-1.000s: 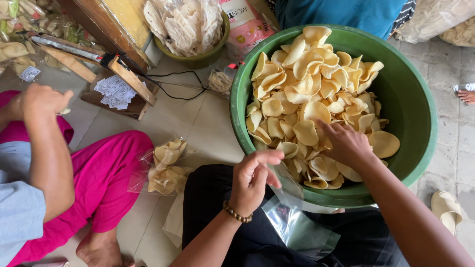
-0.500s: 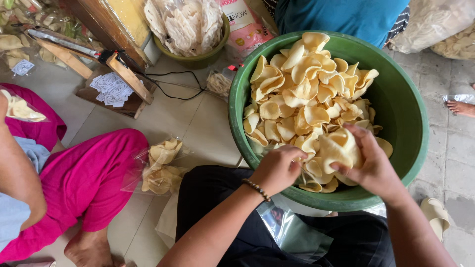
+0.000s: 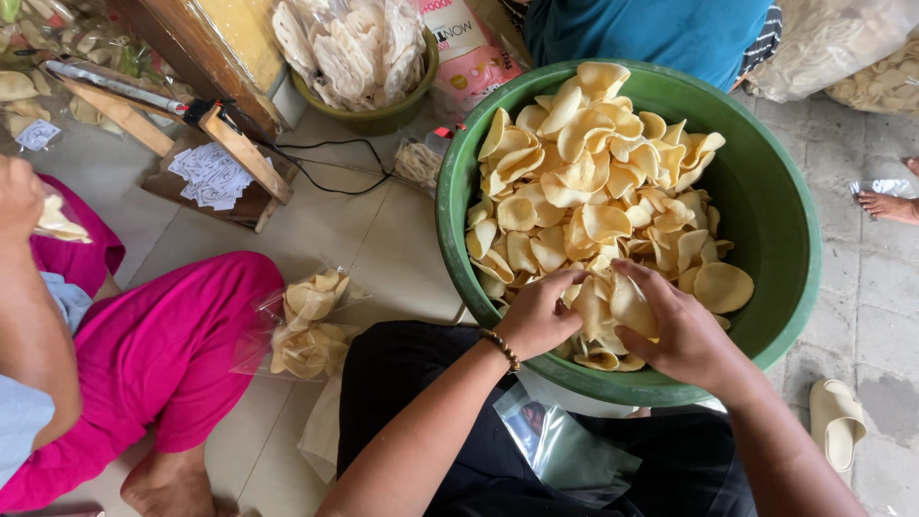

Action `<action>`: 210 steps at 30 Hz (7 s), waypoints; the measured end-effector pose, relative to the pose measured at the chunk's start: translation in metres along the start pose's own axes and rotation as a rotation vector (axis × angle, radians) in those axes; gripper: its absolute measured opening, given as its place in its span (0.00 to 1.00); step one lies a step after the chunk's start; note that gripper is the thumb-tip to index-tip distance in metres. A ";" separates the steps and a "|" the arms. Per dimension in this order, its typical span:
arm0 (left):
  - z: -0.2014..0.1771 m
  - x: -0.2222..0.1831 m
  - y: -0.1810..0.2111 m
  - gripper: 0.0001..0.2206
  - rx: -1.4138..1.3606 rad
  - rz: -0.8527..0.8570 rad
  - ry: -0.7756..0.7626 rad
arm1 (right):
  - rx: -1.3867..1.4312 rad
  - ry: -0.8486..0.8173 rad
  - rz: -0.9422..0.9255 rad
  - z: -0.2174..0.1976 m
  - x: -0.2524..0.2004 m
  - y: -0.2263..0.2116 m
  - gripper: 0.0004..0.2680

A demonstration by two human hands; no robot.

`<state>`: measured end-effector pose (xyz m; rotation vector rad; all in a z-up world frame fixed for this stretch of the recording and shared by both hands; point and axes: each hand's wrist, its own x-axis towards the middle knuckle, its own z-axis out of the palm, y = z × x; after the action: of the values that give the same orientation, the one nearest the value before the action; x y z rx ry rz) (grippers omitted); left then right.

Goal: The person puts crackers into plastic bags by hand while reaching into a large green bin and moves the filled bags aside.

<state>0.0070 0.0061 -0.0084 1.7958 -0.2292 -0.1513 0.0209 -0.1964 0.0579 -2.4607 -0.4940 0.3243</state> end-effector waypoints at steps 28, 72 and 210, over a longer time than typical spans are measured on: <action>-0.012 -0.005 -0.011 0.28 -0.112 0.082 -0.096 | -0.356 0.126 -0.068 0.003 -0.004 -0.008 0.26; -0.025 -0.008 0.057 0.27 -0.634 0.036 -0.168 | -0.526 0.304 -0.599 -0.018 -0.006 -0.050 0.15; -0.040 -0.146 -0.027 0.35 -1.007 -0.187 -0.389 | -0.136 0.190 -0.214 0.015 0.059 0.077 0.04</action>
<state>-0.1235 0.0840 -0.0278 0.7678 -0.2049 -0.6319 0.0899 -0.2216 -0.0069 -2.5073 -0.7091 -0.0313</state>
